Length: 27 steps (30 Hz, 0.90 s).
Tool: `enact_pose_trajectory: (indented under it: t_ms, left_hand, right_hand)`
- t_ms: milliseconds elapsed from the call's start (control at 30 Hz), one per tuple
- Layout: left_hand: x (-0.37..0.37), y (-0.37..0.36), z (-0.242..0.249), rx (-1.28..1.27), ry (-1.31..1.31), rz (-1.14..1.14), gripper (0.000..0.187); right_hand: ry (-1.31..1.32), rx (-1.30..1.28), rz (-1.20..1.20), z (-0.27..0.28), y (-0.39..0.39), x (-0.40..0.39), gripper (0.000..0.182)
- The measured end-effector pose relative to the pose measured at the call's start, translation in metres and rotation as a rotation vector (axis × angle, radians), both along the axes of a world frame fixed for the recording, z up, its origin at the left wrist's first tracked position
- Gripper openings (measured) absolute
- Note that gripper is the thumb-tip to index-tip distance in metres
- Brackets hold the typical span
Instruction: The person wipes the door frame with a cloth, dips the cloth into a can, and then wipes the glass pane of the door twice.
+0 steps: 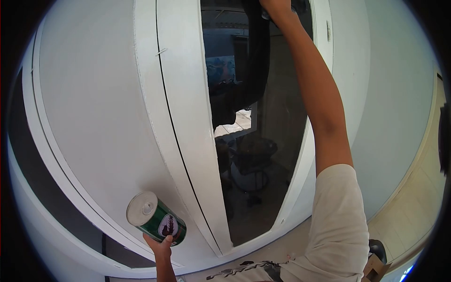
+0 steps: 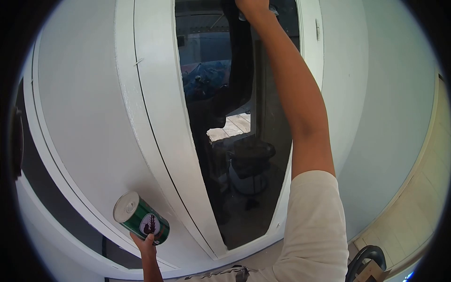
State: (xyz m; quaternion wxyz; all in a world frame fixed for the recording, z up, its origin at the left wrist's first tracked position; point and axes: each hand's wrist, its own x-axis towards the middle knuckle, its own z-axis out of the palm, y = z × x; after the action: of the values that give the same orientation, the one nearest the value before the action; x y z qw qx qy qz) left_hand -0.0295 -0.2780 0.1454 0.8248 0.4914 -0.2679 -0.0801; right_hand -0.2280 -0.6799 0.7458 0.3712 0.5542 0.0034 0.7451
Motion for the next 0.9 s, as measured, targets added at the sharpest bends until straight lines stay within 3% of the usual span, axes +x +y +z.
enact_pose_trajectory:
  t_ms: [133,300,400,467,633,667,767,833,900]
  left_hand:
    - [0.004,-0.001,-0.001,-0.030,-0.024,-0.014,0.126]
    - [0.004,0.001,-0.005,-0.050,0.000,-0.004,0.123]
    - [0.003,-0.003,-0.005,-0.013,-0.031,-0.063,0.125]
    - [0.002,-0.001,-0.006,-0.032,0.016,0.011,0.127]
    - [0.000,-0.004,-0.013,-0.041,0.038,0.038,0.133]
    - [-0.003,-0.003,-0.011,-0.047,0.043,0.047,0.134]
    - [-0.002,-0.003,-0.015,-0.051,0.053,0.051,0.134]
    - [-0.001,-0.004,-0.018,-0.056,0.048,0.043,0.133]
    - [-0.001,-0.005,-0.017,-0.080,0.034,0.043,0.131]
  right_hand:
    - [-0.165,0.116,-0.079,-0.001,-0.062,-0.057,0.011]
    - [-0.238,0.269,-0.149,0.009,-0.066,-0.044,0.011]
    - [-0.046,0.026,-0.084,-0.002,-0.024,-0.025,0.012]
    - [-0.040,0.032,-0.075,-0.007,-0.021,-0.035,0.011]
    - [-0.298,0.183,-0.160,-0.002,-0.128,-0.102,0.014]
    - [-0.292,0.299,-0.151,0.004,-0.130,-0.111,0.017]
    - [-0.311,0.316,-0.296,0.029,-0.151,-0.107,0.019]
    - [-0.375,0.485,-0.214,0.033,-0.140,-0.097,0.020]
    - [-0.345,0.403,-0.200,0.021,-0.114,-0.095,0.020]
